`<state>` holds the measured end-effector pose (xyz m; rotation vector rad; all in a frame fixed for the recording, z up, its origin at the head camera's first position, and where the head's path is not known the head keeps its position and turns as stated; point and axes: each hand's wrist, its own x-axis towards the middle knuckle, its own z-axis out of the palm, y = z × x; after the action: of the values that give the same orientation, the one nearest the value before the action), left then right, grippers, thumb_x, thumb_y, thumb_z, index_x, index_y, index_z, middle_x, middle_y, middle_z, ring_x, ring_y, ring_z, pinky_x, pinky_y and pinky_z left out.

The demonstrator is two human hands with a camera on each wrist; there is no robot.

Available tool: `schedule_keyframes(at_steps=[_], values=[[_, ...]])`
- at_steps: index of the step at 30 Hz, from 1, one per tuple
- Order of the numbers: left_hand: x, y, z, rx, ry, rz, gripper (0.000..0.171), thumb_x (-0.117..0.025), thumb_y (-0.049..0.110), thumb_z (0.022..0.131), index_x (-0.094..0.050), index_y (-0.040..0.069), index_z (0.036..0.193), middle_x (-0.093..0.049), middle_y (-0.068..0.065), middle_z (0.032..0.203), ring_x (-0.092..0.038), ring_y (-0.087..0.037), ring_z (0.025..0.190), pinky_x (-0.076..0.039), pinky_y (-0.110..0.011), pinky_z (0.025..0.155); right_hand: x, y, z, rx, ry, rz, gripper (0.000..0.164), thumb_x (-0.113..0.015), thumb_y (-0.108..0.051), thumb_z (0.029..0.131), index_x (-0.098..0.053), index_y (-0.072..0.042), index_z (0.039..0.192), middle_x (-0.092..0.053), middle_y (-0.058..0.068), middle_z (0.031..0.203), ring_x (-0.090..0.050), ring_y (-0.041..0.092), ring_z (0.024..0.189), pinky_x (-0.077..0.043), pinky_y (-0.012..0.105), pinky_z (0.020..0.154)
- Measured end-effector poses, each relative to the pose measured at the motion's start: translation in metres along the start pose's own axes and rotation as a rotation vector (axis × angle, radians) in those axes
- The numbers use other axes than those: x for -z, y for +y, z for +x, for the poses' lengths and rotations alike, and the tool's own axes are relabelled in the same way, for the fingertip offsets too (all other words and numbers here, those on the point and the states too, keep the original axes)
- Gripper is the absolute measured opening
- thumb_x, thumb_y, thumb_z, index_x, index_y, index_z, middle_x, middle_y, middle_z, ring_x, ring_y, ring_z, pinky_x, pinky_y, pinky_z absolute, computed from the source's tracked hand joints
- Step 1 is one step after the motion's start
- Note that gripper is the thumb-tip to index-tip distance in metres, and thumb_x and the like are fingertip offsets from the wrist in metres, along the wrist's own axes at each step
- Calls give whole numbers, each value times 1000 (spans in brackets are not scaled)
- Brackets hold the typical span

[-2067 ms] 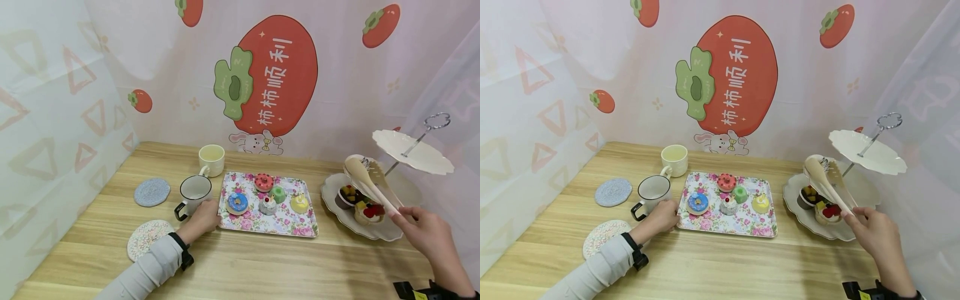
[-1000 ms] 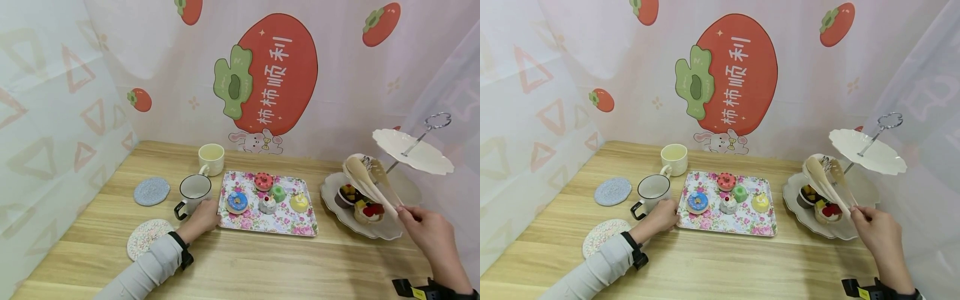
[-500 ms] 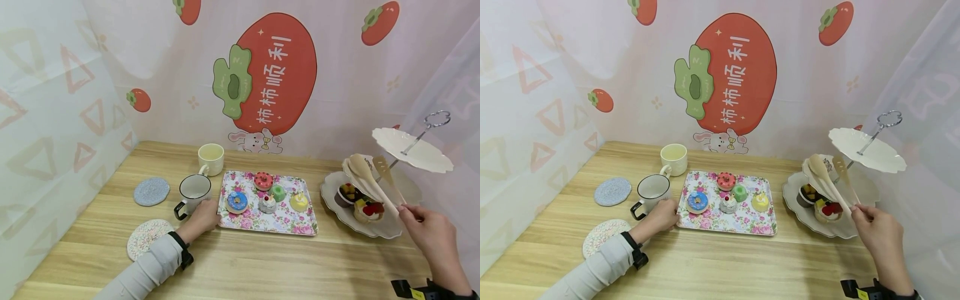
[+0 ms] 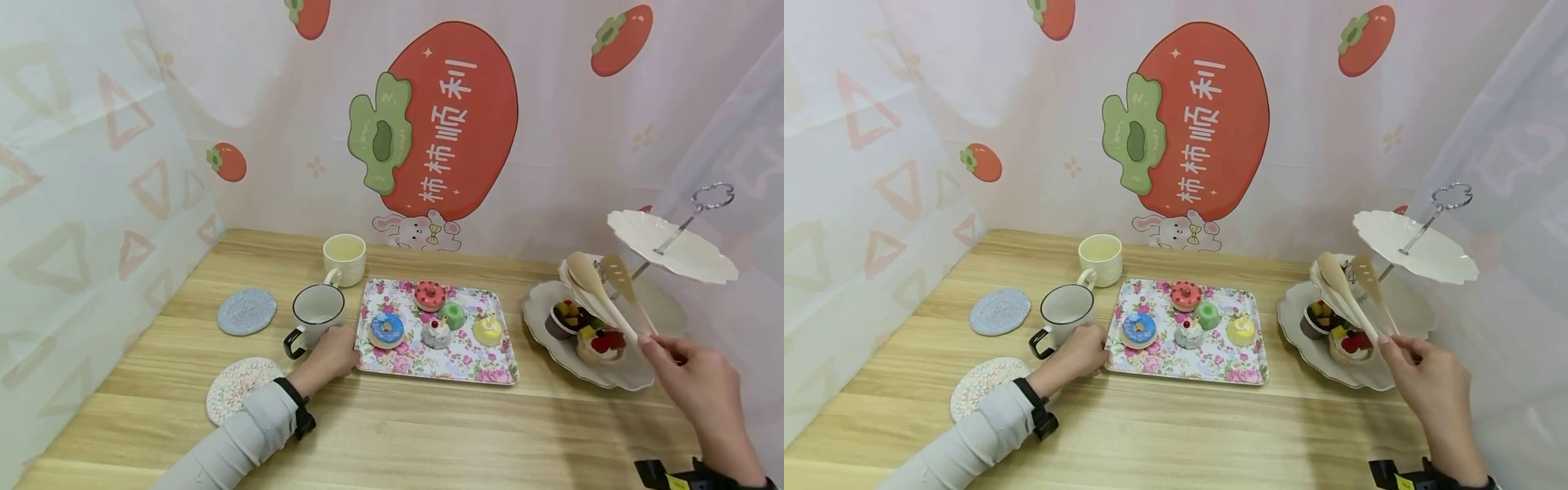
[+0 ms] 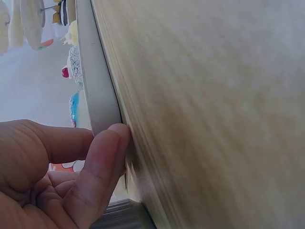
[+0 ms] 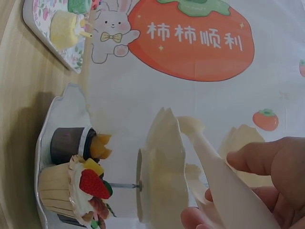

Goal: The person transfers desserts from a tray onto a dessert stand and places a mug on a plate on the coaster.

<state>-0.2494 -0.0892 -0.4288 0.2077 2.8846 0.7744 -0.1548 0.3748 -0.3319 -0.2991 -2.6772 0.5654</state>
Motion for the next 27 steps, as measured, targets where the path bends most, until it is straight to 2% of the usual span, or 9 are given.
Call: schedule_keyframes(at_steps=[6, 11, 20, 27], values=[[0, 0, 0, -2, 2, -3, 16, -60, -1, 80, -53, 4, 66, -51, -6, 60, -51, -13, 42, -41, -24, 39, -2, -4, -2, -14, -23, -2, 54, -64, -39, 86, -60, 10, 110, -63, 20, 80, -44, 20, 58, -31, 31, 46], [0, 0, -1, -19, 9, 1, 18, -60, -1, 79, -52, 5, 63, -52, -5, 58, -51, -12, 42, -41, -23, 39, -5, -10, -4, 34, -3, 1, 50, -68, -36, 83, -63, 8, 108, -62, 14, 74, -43, 18, 56, -31, 30, 45], [-1, -1, -1, -18, 6, -3, 18, -59, -2, 79, -53, 4, 63, -52, -4, 57, -51, -12, 41, -41, -23, 39, -13, -22, -7, 127, 37, 64, 41, -73, -28, 80, -66, 5, 104, -64, 14, 76, -41, 7, 54, -33, 27, 42], [0, 0, 0, -13, -7, -7, 19, -60, -1, 80, -53, 4, 63, -52, -4, 54, -51, -12, 40, -40, -22, 38, -22, -36, -8, 147, -13, 77, 43, -75, -31, 77, -67, 1, 106, -65, 12, 76, -46, 10, 56, -35, 28, 44]])
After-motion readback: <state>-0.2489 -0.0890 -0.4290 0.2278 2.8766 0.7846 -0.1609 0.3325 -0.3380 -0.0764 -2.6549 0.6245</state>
